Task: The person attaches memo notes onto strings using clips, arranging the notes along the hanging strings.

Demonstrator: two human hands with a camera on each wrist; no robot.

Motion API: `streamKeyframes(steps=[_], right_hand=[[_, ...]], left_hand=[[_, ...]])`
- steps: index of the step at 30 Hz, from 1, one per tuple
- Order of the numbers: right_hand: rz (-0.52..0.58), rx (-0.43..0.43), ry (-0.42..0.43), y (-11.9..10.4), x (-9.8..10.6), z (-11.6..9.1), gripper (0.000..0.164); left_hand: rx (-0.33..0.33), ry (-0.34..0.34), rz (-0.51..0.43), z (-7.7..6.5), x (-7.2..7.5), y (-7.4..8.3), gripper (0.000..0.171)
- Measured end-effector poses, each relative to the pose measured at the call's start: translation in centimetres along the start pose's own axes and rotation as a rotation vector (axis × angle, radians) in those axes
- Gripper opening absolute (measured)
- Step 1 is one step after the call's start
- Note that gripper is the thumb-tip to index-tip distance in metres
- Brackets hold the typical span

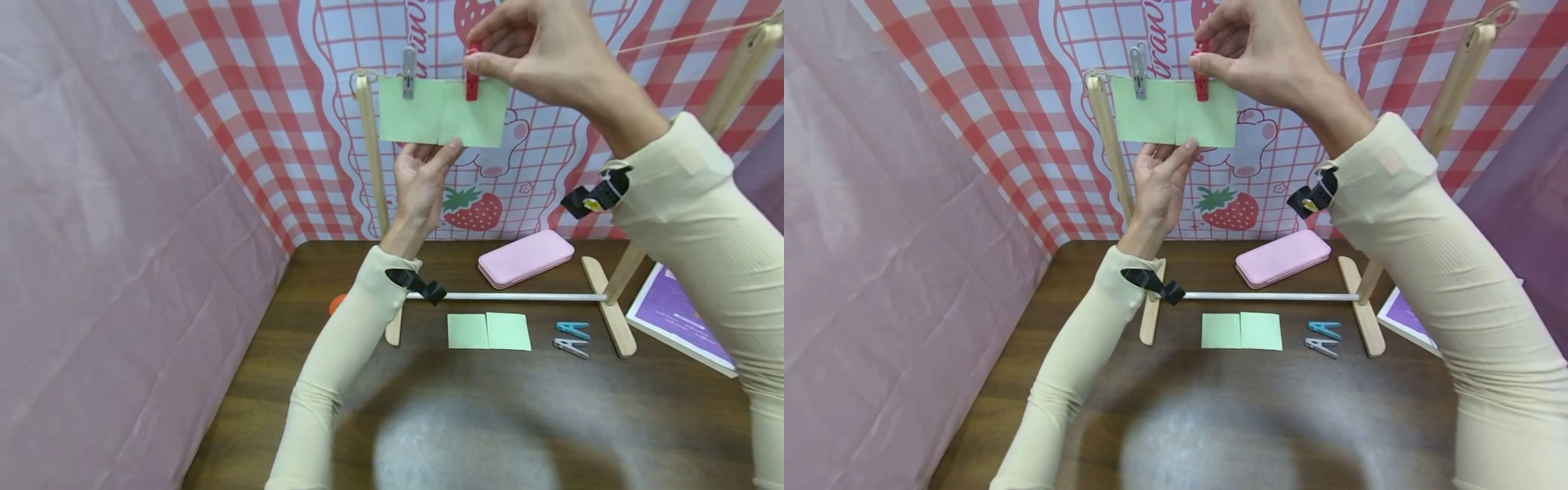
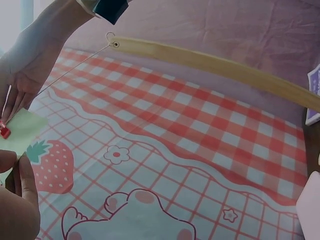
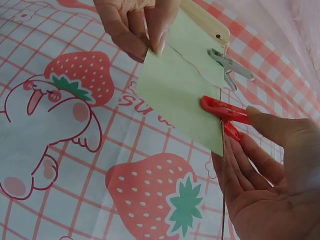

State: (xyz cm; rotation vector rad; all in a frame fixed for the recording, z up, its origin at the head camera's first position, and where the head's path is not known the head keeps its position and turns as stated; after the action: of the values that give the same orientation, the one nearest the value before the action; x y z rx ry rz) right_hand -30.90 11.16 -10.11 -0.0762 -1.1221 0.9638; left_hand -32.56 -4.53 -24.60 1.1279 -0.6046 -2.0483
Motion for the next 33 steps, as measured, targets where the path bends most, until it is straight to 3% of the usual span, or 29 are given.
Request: streamKeyframes(steps=[8,16,25,33], right_hand=[[-0.009,-0.053,-0.023,0.5,0.4,-0.4,0.051],[-0.047,-0.024,0.056,0.4,1.5,-1.7,0.045],[0.009,-0.017,0.132,1.5,3.0,-4.6,0.04],[-0.074,0.027,0.136,2.6,2.6,-7.6,0.035]], left_hand=[[0.01,0.001,-0.021,0.0,0.2,-0.1,0.037],[0.02,-0.012,-0.008,-0.4,0.8,-0.2,0.035],[0.02,-0.039,0.02,-0.9,1.6,-0.9,0.033],[0.059,-0.02,0.036,-1.6,2.5,-1.8,0.037]])
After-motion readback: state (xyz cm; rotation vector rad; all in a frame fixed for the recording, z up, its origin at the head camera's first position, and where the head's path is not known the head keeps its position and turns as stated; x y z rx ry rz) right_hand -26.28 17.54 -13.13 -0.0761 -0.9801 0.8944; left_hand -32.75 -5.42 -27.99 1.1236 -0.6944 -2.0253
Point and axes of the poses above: each hand's wrist, its own z-axis towards the middle knuckle, its own x-axis out of the back of the hand, y = z × x, the point moved 4 cm from there along z, towards the middle knuckle, and after that the axes turned 7 degrees about -y, right-handed, at the moved point
